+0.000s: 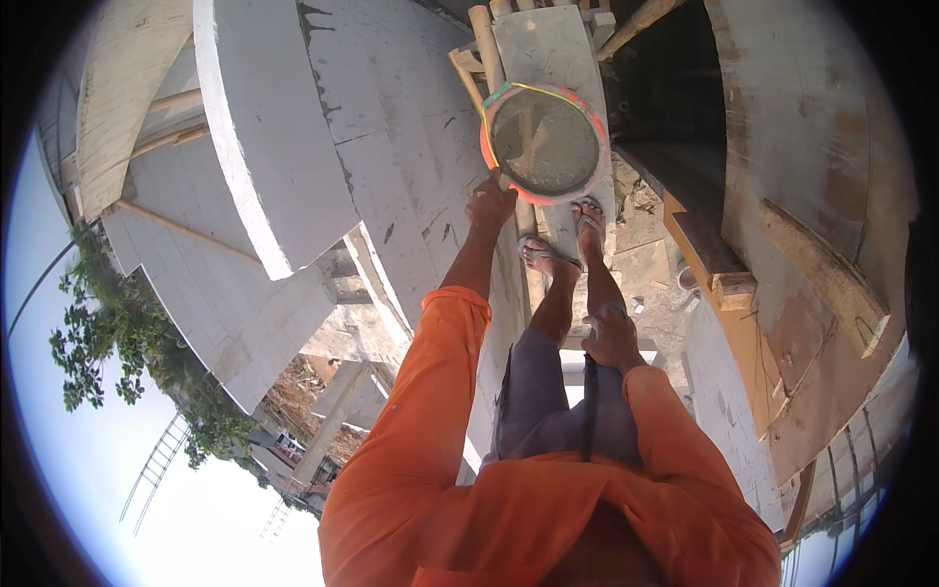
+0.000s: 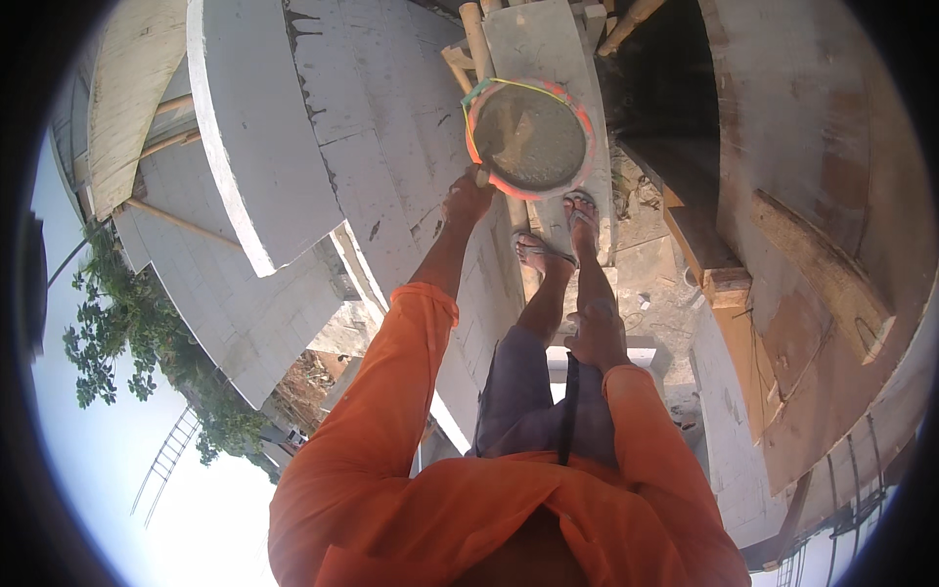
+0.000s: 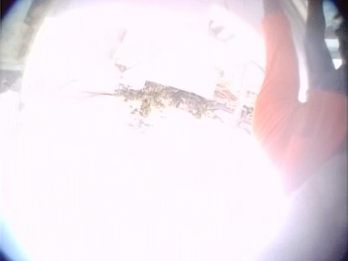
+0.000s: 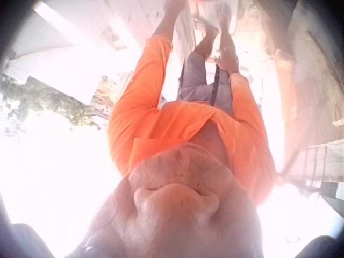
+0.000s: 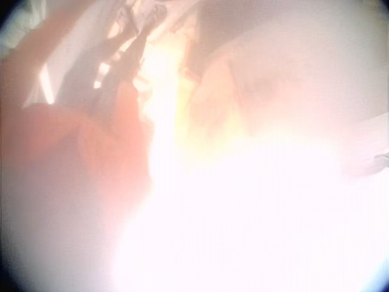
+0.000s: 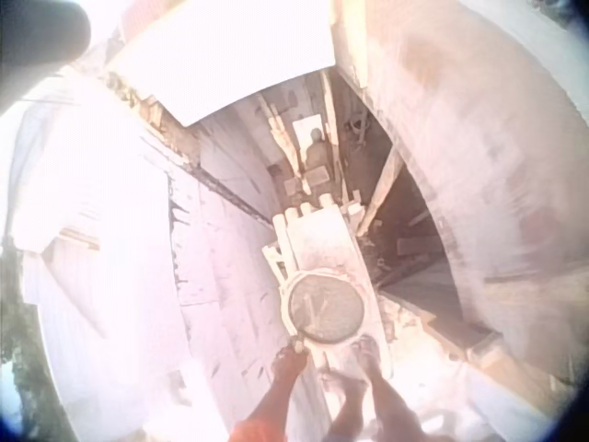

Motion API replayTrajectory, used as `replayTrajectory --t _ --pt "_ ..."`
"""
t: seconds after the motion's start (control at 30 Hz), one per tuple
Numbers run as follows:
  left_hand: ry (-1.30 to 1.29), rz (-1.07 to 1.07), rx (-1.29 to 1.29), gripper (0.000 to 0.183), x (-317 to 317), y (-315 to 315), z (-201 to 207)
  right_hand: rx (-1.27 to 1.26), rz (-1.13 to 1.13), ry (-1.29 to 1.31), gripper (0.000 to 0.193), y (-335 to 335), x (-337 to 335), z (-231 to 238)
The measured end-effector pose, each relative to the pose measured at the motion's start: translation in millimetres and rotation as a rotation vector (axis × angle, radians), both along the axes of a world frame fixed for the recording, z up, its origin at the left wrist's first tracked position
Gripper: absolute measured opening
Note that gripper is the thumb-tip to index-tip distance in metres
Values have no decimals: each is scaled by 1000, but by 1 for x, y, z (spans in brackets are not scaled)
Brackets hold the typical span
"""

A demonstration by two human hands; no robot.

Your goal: The person constructs a wall by applying mortar to the top of a structure with a trowel, placing lightweight concrete blocks, and tapping them into place with a hammer.

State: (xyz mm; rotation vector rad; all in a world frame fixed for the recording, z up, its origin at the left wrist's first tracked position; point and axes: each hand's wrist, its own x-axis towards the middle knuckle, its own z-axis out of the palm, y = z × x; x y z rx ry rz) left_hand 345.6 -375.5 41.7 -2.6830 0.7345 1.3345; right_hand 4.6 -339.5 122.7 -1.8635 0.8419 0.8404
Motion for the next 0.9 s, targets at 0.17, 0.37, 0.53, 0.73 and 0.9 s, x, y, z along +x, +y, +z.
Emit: replayTrajectory --t 0.17,0.37,0.53,0.73,0.9 --pt "-62 -62 69 59 -29 46 -45 -41 -71 -18 50 1 -1 -1" --pt "-54 242 52 52 -85 14 -106 -55 -144 -41 52 -2 -1 -1" --pt "-213 -244 -180 36 -122 21 -169 -52 -96 -57 48 -14 10 0" --pt "369 754 -450 27 -125 19 -98 -2 -164 -73 46 -26 9 3" --pt "658 971 -536 29 -98 63 0 32 -210 -33 45 -30 -11 0"
